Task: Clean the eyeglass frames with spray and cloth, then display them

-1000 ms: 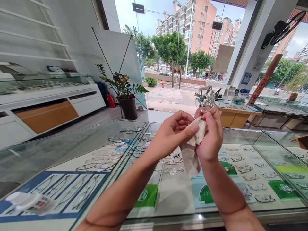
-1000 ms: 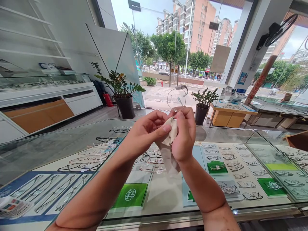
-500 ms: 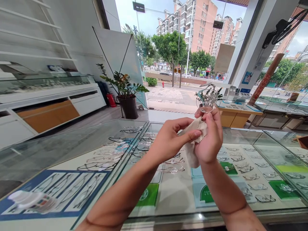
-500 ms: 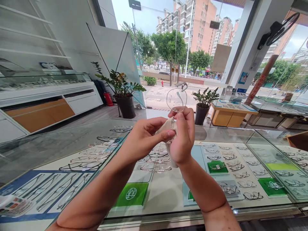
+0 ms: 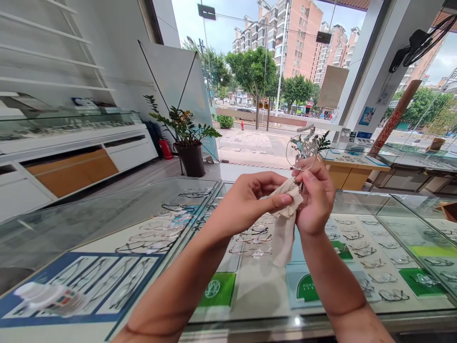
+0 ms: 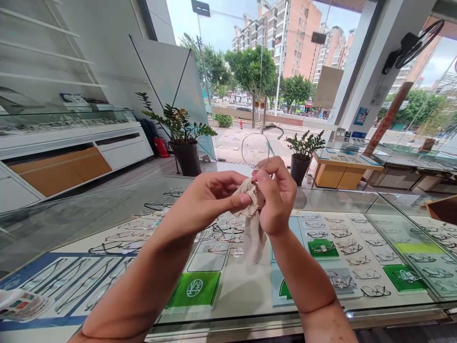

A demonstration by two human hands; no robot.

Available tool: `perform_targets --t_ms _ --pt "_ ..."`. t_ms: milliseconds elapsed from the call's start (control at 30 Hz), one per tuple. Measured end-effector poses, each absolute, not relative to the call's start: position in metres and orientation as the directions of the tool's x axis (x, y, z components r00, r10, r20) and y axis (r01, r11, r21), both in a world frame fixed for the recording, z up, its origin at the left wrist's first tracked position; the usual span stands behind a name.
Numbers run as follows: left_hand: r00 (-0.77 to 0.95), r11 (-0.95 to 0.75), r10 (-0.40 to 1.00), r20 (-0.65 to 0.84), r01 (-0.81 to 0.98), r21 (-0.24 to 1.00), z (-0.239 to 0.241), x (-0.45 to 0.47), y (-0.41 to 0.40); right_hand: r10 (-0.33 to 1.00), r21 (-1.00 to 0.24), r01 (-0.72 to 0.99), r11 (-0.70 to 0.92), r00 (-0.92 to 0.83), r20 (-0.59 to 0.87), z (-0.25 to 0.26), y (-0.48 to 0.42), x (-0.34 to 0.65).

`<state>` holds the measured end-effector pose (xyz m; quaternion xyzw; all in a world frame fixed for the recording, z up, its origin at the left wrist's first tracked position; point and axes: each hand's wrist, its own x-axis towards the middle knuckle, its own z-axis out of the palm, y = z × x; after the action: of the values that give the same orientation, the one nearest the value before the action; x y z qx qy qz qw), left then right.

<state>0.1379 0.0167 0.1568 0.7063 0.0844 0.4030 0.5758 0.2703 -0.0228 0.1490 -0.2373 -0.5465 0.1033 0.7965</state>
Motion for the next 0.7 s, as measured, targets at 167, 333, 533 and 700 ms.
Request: perform_targets --t_ms 167,333,533,700 --pt "0.756 -0.291 0.496 0.427 -0.319 0.902 0.160 0.139 0.014 0.417 -0.512 0.141 0.847 0.422 0.805 0.147 -0.028 0.263" --pt "0.693 -0.410 0.487 0.531 -0.356 0.840 0.154 0.145 0.011 0.422 -0.526 0.143 0.838 0.439 0.793 0.150 -0.034 0.261" --pt "0.485 -0.563 0.549 0.681 -0.388 0.730 0.139 0.163 -0.005 0.443 -0.513 0.026 0.858 0.467 0.765 0.148 -0.039 0.249" --pt "0.362 -0.652 0.610 0.705 -0.277 0.706 0.143 0.162 -0.009 0.467 -0.550 0.040 0.835 0.478 0.744 0.144 -0.036 0.242"
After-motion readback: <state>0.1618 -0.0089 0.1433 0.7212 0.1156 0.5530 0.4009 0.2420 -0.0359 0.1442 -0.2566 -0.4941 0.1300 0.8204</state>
